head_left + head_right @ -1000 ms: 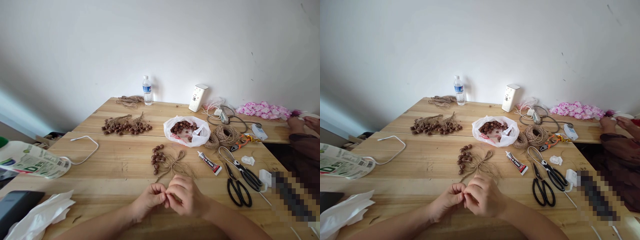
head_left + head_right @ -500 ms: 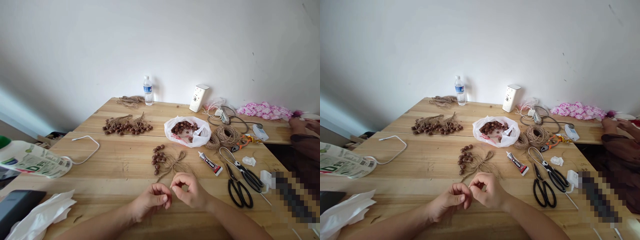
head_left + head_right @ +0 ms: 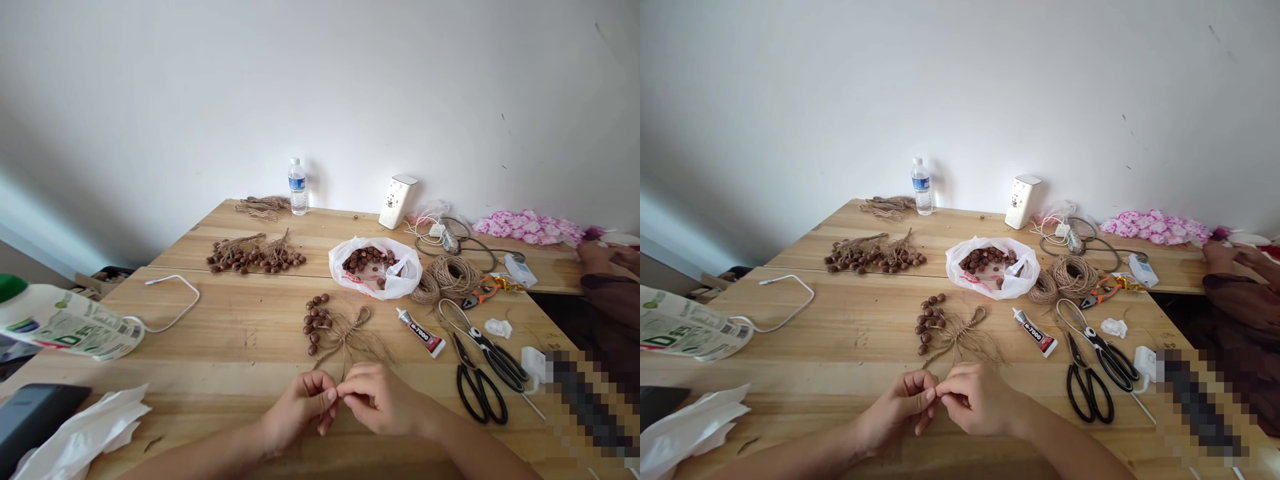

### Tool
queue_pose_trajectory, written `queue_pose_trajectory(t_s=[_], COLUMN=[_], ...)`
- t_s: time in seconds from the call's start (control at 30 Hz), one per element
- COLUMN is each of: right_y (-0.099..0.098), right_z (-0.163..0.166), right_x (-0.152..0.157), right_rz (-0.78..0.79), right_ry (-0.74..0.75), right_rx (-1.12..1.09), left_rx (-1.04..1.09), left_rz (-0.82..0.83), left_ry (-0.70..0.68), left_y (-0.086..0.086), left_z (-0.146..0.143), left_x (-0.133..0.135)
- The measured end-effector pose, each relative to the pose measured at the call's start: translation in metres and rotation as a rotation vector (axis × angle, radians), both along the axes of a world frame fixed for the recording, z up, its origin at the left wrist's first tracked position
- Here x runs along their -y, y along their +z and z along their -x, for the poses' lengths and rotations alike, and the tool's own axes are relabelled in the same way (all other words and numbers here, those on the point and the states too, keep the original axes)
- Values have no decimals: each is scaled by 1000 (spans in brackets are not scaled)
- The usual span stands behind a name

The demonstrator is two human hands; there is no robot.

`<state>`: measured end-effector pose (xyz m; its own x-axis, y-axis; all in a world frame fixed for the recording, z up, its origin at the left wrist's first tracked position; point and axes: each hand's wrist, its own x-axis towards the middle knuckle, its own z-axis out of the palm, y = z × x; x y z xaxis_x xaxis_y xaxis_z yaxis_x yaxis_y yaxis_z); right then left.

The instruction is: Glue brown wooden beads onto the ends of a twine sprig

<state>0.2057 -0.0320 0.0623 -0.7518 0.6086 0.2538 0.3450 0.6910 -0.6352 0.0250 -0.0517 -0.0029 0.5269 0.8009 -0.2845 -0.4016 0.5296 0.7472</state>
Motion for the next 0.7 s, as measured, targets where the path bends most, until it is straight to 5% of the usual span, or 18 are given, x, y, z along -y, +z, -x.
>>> queue_pose_trajectory(t_s=[0.17, 0.47, 0.57, 0.7], right_y=[-2, -14, -9, 2], right_z=[0, 0, 0, 1], right_x=[2, 15, 17, 16], right_rz=[-66, -603, -592, -392], right_ry=[-35, -20, -12, -15], right_rx=[45, 400, 391, 307], left_rx=[2, 30, 20, 17], left_rz=[12, 147, 104, -21], left_ry=[53, 91, 63, 20], left_y=[0, 2, 3, 3], left_z=[-2, -1, 0, 1], left_x=[-1, -6, -3, 0])
